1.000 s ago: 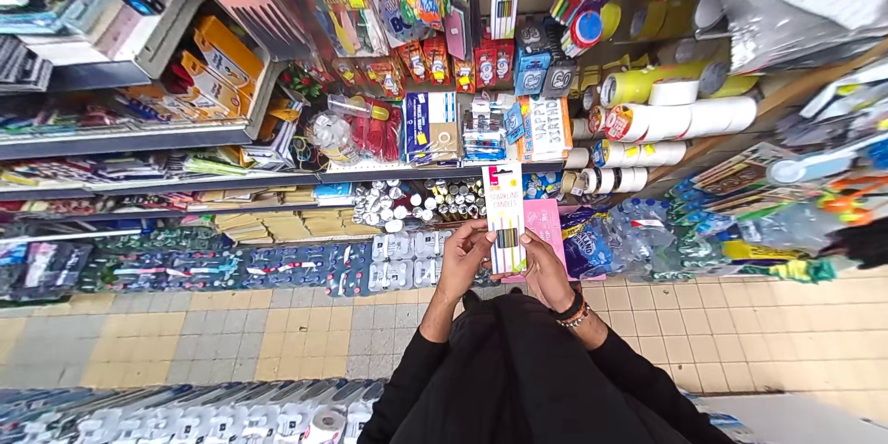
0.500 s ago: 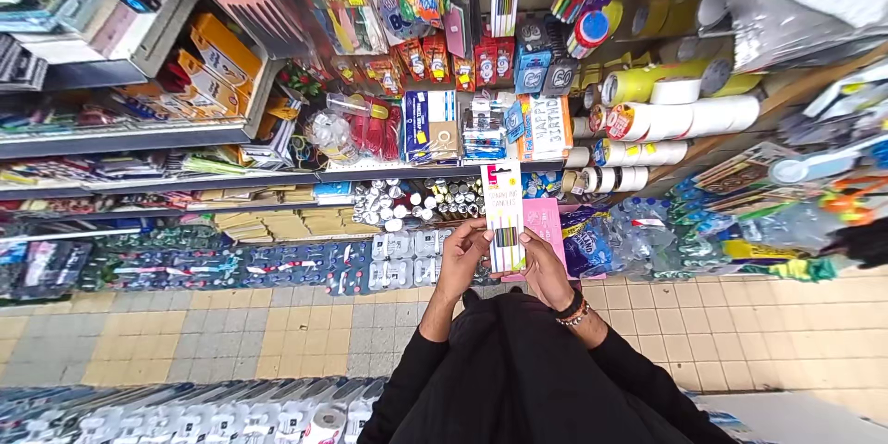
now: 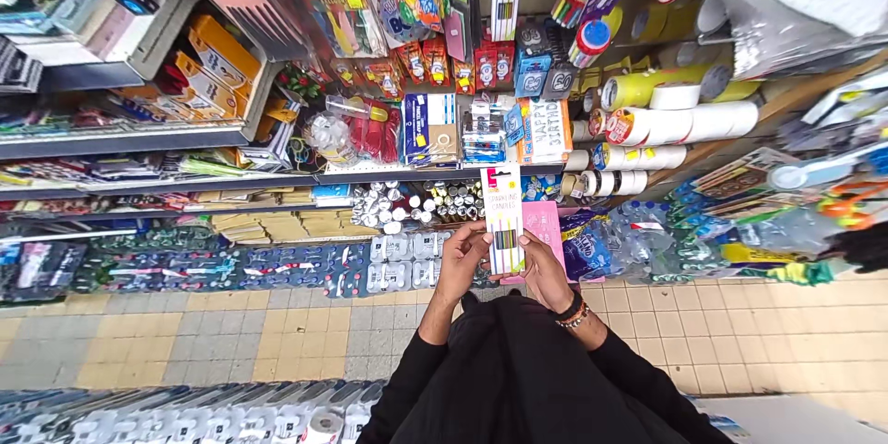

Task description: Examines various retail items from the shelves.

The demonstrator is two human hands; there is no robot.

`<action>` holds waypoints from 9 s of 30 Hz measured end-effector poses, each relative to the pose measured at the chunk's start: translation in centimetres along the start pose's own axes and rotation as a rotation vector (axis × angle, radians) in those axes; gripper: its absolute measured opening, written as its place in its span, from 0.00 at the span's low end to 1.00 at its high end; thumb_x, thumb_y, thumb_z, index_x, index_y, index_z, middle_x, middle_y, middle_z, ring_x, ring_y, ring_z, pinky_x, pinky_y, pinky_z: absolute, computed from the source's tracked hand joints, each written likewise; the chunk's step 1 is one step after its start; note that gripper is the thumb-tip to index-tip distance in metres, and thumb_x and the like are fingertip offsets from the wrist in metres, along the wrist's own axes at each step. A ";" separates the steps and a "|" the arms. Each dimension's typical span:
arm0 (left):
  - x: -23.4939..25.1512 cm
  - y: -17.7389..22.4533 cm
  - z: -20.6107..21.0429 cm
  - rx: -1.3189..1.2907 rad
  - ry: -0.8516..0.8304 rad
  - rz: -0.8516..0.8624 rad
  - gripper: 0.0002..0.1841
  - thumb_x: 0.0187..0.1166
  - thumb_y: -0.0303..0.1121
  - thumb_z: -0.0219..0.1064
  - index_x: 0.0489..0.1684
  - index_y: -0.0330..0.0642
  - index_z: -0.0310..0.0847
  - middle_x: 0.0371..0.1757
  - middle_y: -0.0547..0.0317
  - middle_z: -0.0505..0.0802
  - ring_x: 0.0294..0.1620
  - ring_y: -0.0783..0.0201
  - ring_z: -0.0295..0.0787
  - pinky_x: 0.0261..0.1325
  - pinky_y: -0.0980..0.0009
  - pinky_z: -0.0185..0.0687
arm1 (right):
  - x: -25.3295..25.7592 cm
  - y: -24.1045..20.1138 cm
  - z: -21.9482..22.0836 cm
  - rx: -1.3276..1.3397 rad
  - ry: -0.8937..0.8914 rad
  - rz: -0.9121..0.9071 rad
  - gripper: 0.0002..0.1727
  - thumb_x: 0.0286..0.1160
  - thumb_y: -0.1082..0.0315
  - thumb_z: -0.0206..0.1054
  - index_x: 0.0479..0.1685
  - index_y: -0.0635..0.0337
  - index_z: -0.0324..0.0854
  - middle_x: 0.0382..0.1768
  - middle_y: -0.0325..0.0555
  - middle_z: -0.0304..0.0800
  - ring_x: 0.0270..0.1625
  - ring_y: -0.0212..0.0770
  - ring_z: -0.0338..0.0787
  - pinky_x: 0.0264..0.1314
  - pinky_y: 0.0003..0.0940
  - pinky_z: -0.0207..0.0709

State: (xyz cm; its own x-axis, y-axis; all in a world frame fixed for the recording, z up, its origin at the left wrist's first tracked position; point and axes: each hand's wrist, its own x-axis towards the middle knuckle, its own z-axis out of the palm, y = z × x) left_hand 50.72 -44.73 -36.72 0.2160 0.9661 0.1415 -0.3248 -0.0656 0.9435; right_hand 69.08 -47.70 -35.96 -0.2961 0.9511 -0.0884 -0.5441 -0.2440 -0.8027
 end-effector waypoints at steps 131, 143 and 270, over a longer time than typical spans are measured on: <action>50.2 -2.6 5.8 1.047 0.647 -0.037 0.55 0.64 0.63 0.75 0.90 0.40 0.55 0.82 0.34 0.72 0.79 0.37 0.71 0.73 0.45 0.77 | -16.1 0.8 -11.7 -0.219 1.078 -0.270 0.35 0.93 0.45 0.37 0.72 0.64 0.77 0.48 0.57 0.94 0.48 0.48 0.95 0.46 0.40 0.90; 47.8 -2.6 4.8 1.088 0.650 0.185 0.43 0.71 0.57 0.70 0.81 0.36 0.67 0.78 0.43 0.78 0.76 0.50 0.78 0.74 0.54 0.78 | -12.7 0.5 -13.6 -0.230 0.930 -0.177 0.38 0.93 0.43 0.34 0.66 0.65 0.82 0.49 0.55 0.95 0.50 0.47 0.94 0.47 0.40 0.90; 10.6 -2.4 -2.0 0.253 -0.087 -0.242 0.15 0.80 0.33 0.72 0.55 0.30 0.84 0.42 0.49 0.96 0.42 0.59 0.96 0.51 0.61 0.94 | 0.2 0.5 -4.6 -0.442 0.407 -0.098 0.18 0.87 0.70 0.59 0.72 0.65 0.76 0.53 0.58 0.93 0.48 0.56 0.96 0.49 0.50 0.94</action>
State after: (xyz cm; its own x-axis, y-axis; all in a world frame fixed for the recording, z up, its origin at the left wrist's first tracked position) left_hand 51.91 -33.78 -38.07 0.3396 0.9371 -0.0804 -0.0191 0.0924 0.9955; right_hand 72.34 -46.77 -39.06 0.1103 0.9824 -0.1506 -0.1507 -0.1332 -0.9796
